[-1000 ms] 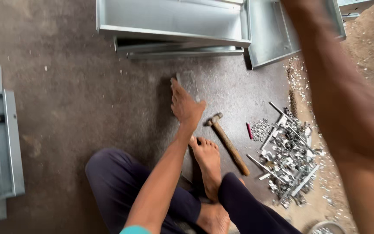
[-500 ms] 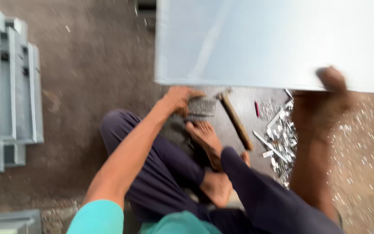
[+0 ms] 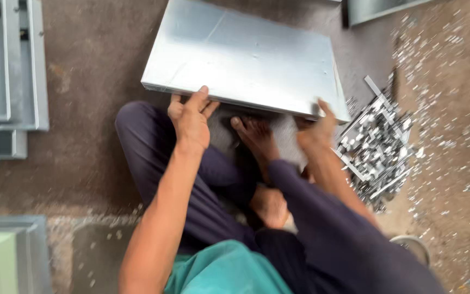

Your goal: The person assembles a metal frame by attaching a latch mechanism to a rectangular metal sheet. They use a hammer and a punch to create indentations, then secure the latch with a screwdriver. The person repeats this process on multiple frames, stacking the completed units.

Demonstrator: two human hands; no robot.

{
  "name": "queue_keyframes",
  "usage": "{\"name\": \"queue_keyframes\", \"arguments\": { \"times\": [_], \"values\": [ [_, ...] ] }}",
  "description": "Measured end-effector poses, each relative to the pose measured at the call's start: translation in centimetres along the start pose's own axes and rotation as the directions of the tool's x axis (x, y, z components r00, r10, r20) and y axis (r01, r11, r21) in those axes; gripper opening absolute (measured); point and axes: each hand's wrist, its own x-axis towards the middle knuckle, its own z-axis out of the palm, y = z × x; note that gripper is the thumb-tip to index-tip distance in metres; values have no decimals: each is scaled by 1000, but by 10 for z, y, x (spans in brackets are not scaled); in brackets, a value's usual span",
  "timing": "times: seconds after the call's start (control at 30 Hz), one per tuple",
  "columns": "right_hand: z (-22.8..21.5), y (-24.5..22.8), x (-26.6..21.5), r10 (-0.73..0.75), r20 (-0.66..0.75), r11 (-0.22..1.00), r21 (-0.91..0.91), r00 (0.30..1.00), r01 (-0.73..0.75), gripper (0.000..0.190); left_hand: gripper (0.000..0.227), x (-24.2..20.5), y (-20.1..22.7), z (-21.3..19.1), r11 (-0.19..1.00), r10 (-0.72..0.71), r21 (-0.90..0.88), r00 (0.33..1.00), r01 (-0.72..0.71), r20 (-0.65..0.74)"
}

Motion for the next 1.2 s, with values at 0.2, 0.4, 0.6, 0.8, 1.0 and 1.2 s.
{"name": "queue_keyframes", "arguments": {
  "times": [0.2,0.4,0.6,0.8,1.0,1.2],
  "values": [
    [-87,6,52,-112,25,949,-295,993,114,15,56,22,-40,-33,948,-245,178,962,264,-123],
    [-85,3,98,-253,144,876,-384,957,290,24,42,41,-65,-34,970,-233,52,968,238,-93],
    [-138,-12,33,-523,587,-160,-779,617,606,33,39,38,-62,-28,974,-205,88,977,210,-58],
    [-163,-41,23,-133,409,-11,-911,903,411,33,40,-3,-42,-10,752,-246,615,967,237,-71],
    [-153,-61,36,-306,503,1,-849,809,528,29,28,-39,-56,36,509,-111,859,984,-63,137],
    [-188,-75,49,-511,377,-148,-924,773,352,35,25,-54,-112,114,499,-155,759,819,-418,553]
  ]
}}
